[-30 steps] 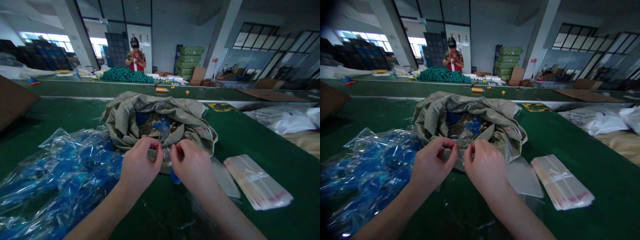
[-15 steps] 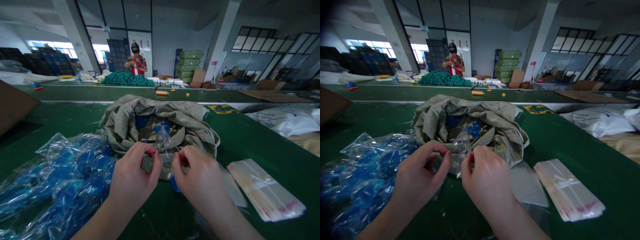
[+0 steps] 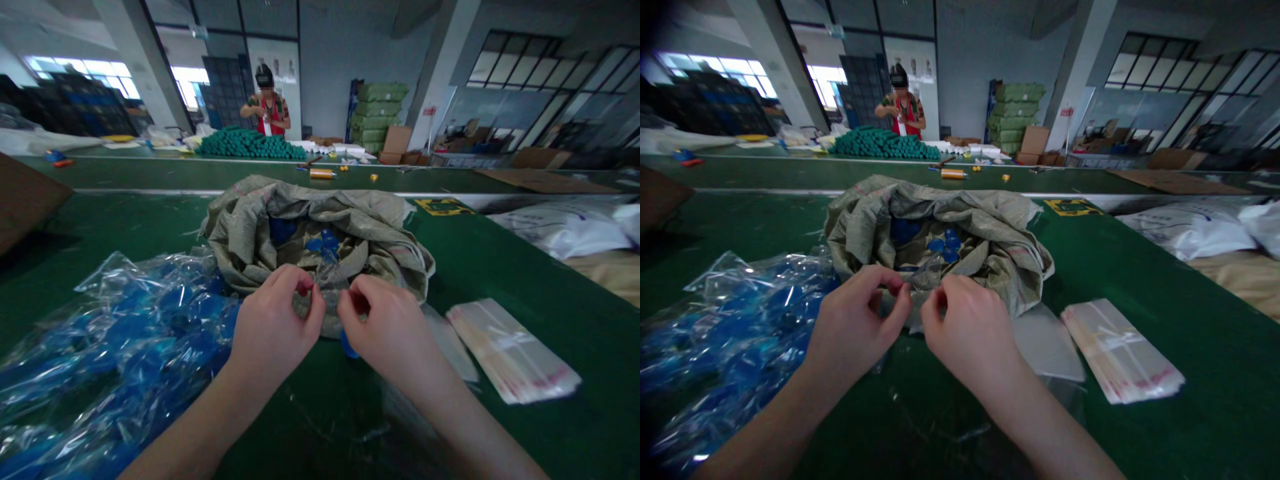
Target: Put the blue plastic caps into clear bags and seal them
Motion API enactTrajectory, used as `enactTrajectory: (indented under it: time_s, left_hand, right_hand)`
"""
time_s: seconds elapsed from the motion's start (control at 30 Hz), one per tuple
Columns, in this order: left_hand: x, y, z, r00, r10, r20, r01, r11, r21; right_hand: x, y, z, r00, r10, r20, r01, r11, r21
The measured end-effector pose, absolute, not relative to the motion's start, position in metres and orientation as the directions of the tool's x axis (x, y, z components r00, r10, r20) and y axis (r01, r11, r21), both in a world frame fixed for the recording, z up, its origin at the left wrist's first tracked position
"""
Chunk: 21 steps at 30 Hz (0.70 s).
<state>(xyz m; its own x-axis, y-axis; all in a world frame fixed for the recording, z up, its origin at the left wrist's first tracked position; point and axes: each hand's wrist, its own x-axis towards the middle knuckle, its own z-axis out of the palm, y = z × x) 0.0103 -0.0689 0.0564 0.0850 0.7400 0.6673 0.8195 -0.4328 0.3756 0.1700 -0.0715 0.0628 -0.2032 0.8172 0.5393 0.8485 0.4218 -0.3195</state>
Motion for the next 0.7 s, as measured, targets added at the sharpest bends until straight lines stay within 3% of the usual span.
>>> enactTrajectory:
  time_s: [0.2,0.37,0.7]
  left_hand:
    - [0.015,-0.05,0.029,0.104,0.862,0.496,0.89,-0.303,0.342]
    - [0.023,-0.047,0.013,0.159,0.911,0.381,0.904,-0.29,0.316]
    - [0.02,-0.041,0.01,0.174,0.915,0.365,0.882,-0.309,0.354]
  right_hand:
    - [0.174,-0.039,0.03,-0.279,0.938,0.205,0.808,0.344,-0.478]
    - [0.197,-0.03,0.008,-0.443,0.891,-0.096,0.783,0.332,-0.527]
    - [0.223,-0.044,-0.029,-0.506,0.861,-0.056,0.785,0.432,-0.445]
